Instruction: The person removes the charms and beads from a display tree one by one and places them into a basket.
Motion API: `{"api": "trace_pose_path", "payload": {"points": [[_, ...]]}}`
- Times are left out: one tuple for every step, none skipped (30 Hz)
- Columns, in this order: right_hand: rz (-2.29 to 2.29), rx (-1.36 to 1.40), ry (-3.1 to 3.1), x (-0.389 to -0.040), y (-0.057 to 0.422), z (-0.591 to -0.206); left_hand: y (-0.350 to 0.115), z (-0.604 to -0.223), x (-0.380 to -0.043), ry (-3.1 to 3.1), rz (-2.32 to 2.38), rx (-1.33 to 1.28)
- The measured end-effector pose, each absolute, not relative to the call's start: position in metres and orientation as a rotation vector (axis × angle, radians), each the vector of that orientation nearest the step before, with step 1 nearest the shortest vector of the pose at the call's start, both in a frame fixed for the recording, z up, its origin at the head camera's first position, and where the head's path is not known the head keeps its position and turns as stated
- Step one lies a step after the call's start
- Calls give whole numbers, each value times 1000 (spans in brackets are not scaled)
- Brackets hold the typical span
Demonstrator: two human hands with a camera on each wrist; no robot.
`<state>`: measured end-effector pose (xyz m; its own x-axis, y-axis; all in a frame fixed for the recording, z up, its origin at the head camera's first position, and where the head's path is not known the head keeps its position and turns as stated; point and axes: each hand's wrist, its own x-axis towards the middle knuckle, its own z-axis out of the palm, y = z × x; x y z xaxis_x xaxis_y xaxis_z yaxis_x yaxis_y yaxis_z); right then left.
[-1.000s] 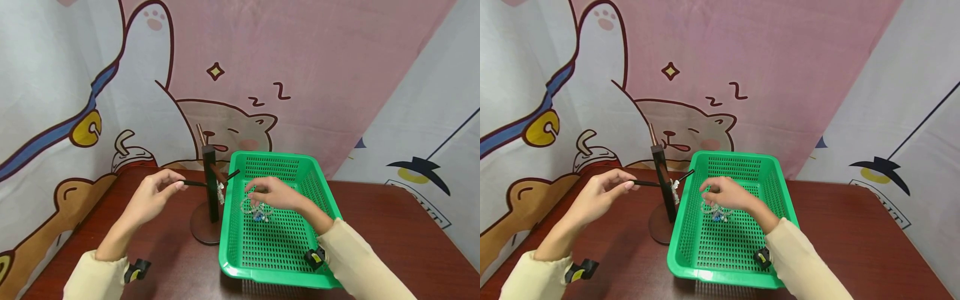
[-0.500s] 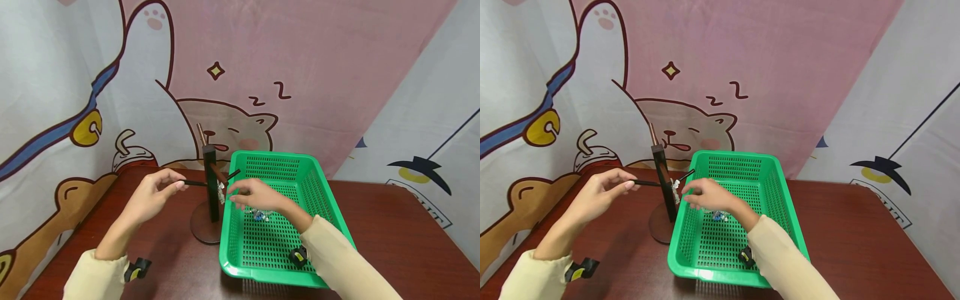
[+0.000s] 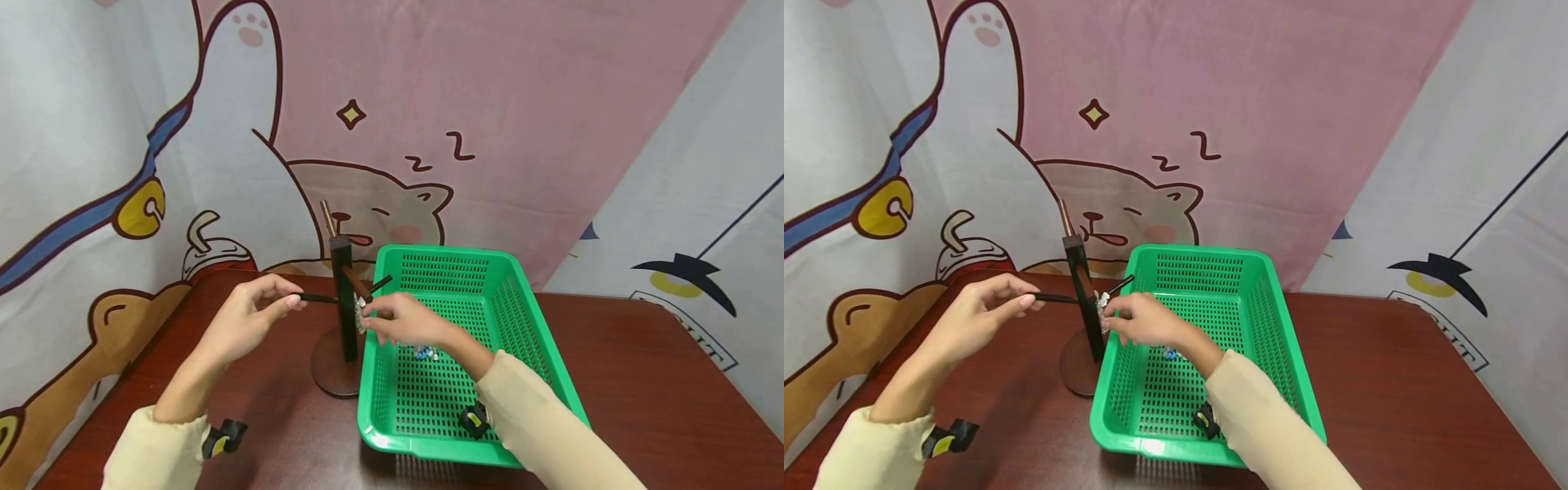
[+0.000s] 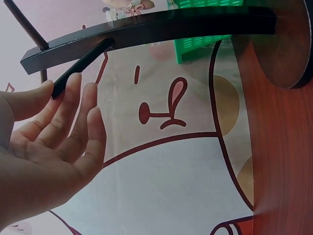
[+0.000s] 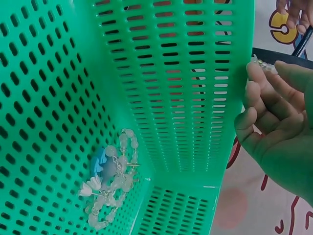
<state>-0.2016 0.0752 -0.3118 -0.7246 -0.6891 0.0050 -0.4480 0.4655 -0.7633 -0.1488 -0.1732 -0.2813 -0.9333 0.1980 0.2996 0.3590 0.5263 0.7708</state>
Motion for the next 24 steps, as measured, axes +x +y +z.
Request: {"api": "trace_pose_path", "payload": {"points": [[-1127, -976, 2416, -201, 75, -312, -173, -281, -149, -2588, -1370, -479], [-1132, -985, 2417, -201, 75, -311, -173, -281, -149, -2585, -1375, -480], [-1139, -994, 2419, -201, 75, -311, -173, -281, -148, -2582, -1384, -482], [-1146, -997, 2421, -201, 75, -311, -173, -280, -148, -2579, -1390, -483], [-1157, -1004, 2420, -201, 75, -311, -173, -280, -148, -2579, -1395, -482], [-1168, -1004, 2418, -201, 75, -310, -173, -280, -147, -2577, -1400, -484], [-1180, -1003, 2414, -201, 75, -309, -173, -280, -147, -2575, -1405, -484], [-1189, -1003, 2413, -200, 75, -309, -173, -280, -147, -2575, -1407, -483], [-1199, -1006, 2411, -200, 75, -308, -173, -280, -147, -2577, -1407, -481], [-1201, -1013, 2416, -200, 76, -307, -173, -280, -147, -2578, -1402, -484], [-1206, -1026, 2416, -201, 76, -307, -173, -280, -147, -2581, -1398, -482], [-1203, -1034, 2422, -201, 76, -305, -173, -280, -147, -2581, -1398, -482], [-1204, -1048, 2423, -201, 77, -304, -173, -281, -147, -2583, -1394, -478], [-1201, -1070, 2428, -201, 77, -303, -173, -281, -148, -2587, -1391, -475], [-1200, -1088, 2432, -201, 78, -301, -173, -281, -148, -2587, -1391, -474], [-1196, -1104, 2436, -201, 79, -299, -173, -281, -148, -2588, -1389, -473], [-1200, -1121, 2434, -201, 80, -297, -173, -281, -148, -2590, -1390, -468], [-1202, -1130, 2434, -201, 81, -295, -173, -281, -148, -2590, -1391, -467], [-1208, -1143, 2430, -201, 82, -292, -173, -281, -148, -2590, -1394, -466], [-1211, -1152, 2433, -201, 84, -290, -173, -281, -148, -2586, -1398, -469], [-1216, -1154, 2434, -201, 86, -288, -173, -281, -147, -2582, -1405, -471], [-1220, -1153, 2437, -201, 87, -286, -173, -281, -147, -2578, -1411, -472], [-1223, -1152, 2444, -202, 89, -284, -173, -281, -147, -2574, -1417, -473], [-1226, -1148, 2450, -202, 91, -282, -172, -281, -146, -2572, -1420, -474]]}}
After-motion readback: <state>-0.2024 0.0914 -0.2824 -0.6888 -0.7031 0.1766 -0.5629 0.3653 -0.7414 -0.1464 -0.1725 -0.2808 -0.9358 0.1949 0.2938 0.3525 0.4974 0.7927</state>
